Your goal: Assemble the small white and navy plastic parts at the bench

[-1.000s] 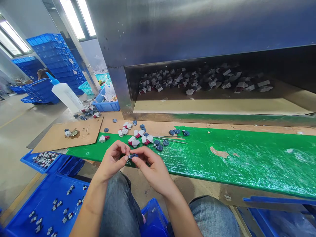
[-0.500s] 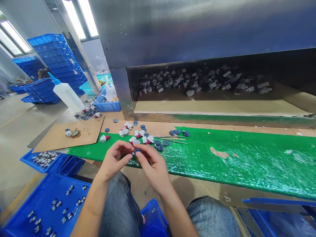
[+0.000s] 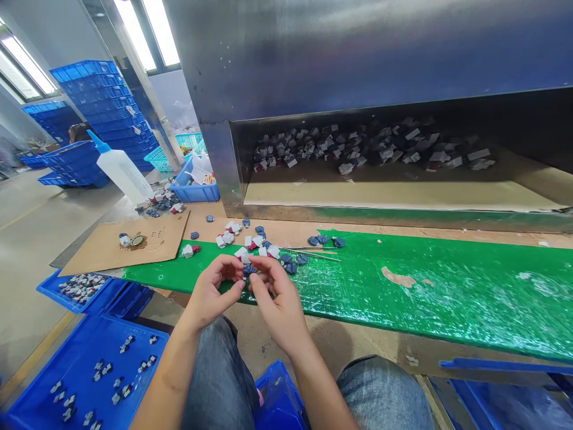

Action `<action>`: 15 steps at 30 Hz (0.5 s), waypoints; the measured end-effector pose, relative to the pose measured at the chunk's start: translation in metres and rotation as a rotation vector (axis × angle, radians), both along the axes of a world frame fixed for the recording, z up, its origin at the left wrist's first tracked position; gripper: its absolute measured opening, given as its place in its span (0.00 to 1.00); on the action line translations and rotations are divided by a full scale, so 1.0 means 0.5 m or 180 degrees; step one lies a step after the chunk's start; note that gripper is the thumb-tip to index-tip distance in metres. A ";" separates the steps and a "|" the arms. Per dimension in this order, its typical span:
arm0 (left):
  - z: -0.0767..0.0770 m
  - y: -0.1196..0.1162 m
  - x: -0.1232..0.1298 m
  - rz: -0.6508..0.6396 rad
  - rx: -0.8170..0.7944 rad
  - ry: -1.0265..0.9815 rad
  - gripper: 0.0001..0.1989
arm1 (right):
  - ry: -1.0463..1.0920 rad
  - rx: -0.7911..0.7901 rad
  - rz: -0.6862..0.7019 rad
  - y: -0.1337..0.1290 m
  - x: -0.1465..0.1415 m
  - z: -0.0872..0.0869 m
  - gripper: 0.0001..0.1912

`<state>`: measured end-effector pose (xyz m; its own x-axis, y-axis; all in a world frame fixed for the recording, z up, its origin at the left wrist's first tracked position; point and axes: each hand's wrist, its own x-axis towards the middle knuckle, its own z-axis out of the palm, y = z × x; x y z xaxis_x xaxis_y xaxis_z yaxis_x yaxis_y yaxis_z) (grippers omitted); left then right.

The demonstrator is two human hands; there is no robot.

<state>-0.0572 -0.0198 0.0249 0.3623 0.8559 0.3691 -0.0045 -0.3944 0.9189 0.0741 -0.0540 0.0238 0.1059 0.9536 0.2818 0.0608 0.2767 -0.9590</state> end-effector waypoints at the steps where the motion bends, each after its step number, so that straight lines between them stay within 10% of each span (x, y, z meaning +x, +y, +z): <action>1: 0.000 0.000 0.000 -0.0004 -0.0008 -0.0012 0.10 | 0.0096 0.0023 -0.0019 0.001 -0.001 -0.001 0.09; 15: 0.003 0.006 -0.002 0.0058 0.0227 0.0248 0.15 | -0.0003 0.0141 -0.0012 0.000 -0.001 0.001 0.07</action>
